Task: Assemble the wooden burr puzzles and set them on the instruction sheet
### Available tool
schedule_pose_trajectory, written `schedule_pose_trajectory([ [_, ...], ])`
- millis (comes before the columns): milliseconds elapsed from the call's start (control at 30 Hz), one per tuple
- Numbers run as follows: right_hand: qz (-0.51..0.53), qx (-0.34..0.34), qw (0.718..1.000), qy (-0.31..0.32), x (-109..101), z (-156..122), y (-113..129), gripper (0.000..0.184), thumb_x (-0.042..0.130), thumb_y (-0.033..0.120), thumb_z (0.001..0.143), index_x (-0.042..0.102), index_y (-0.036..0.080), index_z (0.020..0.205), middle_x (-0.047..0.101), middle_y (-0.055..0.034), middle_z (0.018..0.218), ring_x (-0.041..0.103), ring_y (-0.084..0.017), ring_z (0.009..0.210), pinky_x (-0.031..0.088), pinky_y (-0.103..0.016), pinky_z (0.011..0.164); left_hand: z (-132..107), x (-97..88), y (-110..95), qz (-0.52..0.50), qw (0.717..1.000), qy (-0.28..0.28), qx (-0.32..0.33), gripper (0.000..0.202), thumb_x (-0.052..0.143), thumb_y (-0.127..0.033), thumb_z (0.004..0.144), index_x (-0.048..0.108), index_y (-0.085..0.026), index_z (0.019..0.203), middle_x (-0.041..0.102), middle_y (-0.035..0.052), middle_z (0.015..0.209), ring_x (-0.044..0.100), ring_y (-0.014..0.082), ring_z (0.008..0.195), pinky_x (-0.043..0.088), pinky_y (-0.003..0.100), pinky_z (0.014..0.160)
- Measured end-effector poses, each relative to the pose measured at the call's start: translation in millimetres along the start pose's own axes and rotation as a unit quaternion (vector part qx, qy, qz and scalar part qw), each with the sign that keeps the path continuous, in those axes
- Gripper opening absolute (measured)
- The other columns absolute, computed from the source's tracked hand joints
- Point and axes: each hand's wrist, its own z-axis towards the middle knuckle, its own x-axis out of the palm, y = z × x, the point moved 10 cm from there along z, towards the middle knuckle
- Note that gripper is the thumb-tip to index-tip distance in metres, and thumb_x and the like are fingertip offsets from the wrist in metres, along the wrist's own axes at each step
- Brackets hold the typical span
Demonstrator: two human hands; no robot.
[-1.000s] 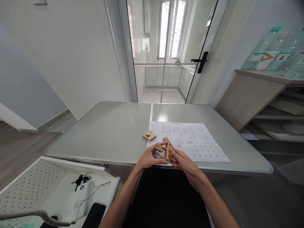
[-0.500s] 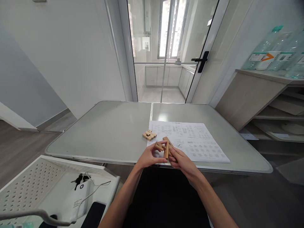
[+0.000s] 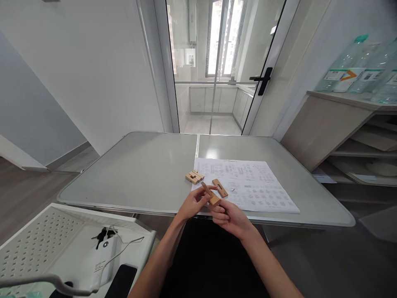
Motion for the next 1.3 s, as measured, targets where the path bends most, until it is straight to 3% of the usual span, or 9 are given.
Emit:
schedule_pose_trajectory([
  [167,0.008,0.013,1.0,0.013,10,7,-11,0.023,0.074,0.029,0.088,0.053,0.019,0.086,0.029,0.0113,0.059,0.012,-0.003,0.045,0.015,-0.017,0.042,0,-12.0,14,-0.055,0.997,-0.056,-0.028,0.051,0.064,-0.062,0.092,0.076,-0.014,0.104,0.075,0.0114,0.107,0.067,0.0254,0.097,0.051,0.034,0.089],
  [300,-0.193,-0.051,0.976,-0.086,-10,-2,7,0.033,0.064,0.054,0.093,0.051,0.023,0.092,0.044,0.0083,0.062,0.031,-0.006,0.043,0.023,-0.02,0.045,0,-23.1,30,-0.101,0.986,-0.125,-0.045,0.046,0.068,-0.06,0.09,0.073,-0.015,0.098,0.074,0.0091,0.099,0.067,0.0235,0.096,0.049,0.034,0.093],
  [367,-0.367,-0.11,0.91,-0.157,-21,-13,31,0.038,0.058,0.062,0.094,0.054,0.025,0.099,0.049,0.0069,0.062,0.04,-0.011,0.045,0.03,-0.024,0.047,1,-26.1,37,-0.117,0.98,-0.149,-0.055,0.046,0.067,-0.061,0.091,0.071,-0.016,0.099,0.073,0.0084,0.1,0.067,0.0231,0.097,0.049,0.034,0.093],
  [467,-0.593,-0.213,0.739,-0.237,-21,-31,73,0.035,0.051,0.058,0.098,0.06,0.024,0.1,0.057,0.0023,0.066,0.051,-0.017,0.057,0.04,-0.03,0.058,3,-29.7,45,-0.118,0.975,-0.177,-0.071,0.049,0.066,-0.065,0.089,0.068,-0.017,0.1,0.072,0.0077,0.101,0.068,0.0232,0.097,0.05,0.032,0.088],
  [533,-0.659,-0.243,0.655,-0.281,-23,-38,90,0.032,0.048,0.052,0.1,0.061,0.023,0.101,0.064,-0.0019,0.078,0.058,-0.019,0.066,0.042,-0.031,0.063,3,-31.1,46,-0.106,0.973,-0.187,-0.077,0.051,0.065,-0.068,0.088,0.067,-0.018,0.1,0.072,0.0075,0.102,0.068,0.0234,0.099,0.049,0.03,0.085],
  [700,-0.74,-0.208,0.529,-0.358,-41,-35,102,0.034,0.05,0.048,0.1,0.057,0.02,0.118,0.063,-0.0112,0.115,0.065,-0.023,0.082,0.04,-0.031,0.061,2,-27.5,43,-0.067,0.978,-0.172,-0.092,0.051,0.059,-0.068,0.092,0.061,-0.019,0.103,0.071,0.0063,0.102,0.067,0.0223,0.097,0.048,0.03,0.084],
  [1033,-0.81,-0.106,0.473,-0.33,-59,-12,90,0.018,0.056,0.04,0.1,0.057,0.022,0.101,0.064,-0.0101,0.108,0.065,-0.023,0.087,0.032,-0.029,0.059,0,-24.4,34,0.03,0.984,-0.157,-0.082,0.051,0.047,-0.067,0.099,0.065,-0.02,0.104,0.068,0.0051,0.1,0.062,0.0242,0.101,0.048,0.035,0.094],
  [1167,-0.804,-0.101,0.486,-0.328,-59,-13,92,0.016,0.057,0.037,0.1,0.053,0.022,0.097,0.065,-0.0092,0.104,0.064,-0.023,0.085,0.03,-0.029,0.059,-1,-25.5,33,0.046,0.981,-0.163,-0.094,0.052,0.044,-0.067,0.099,0.065,-0.02,0.103,0.068,0.0052,0.099,0.062,0.024,0.098,0.047,0.035,0.092],
  [1300,-0.767,-0.129,0.534,-0.331,-63,-17,97,0.012,0.051,0.033,0.101,0.051,0.024,0.093,0.067,-0.0056,0.095,0.061,-0.022,0.078,0.03,-0.03,0.06,-1,-25.0,33,0.039,0.981,-0.165,-0.099,0.053,0.044,-0.067,0.099,0.065,-0.019,0.102,0.068,0.0062,0.1,0.063,0.0242,0.099,0.048,0.035,0.091],
])
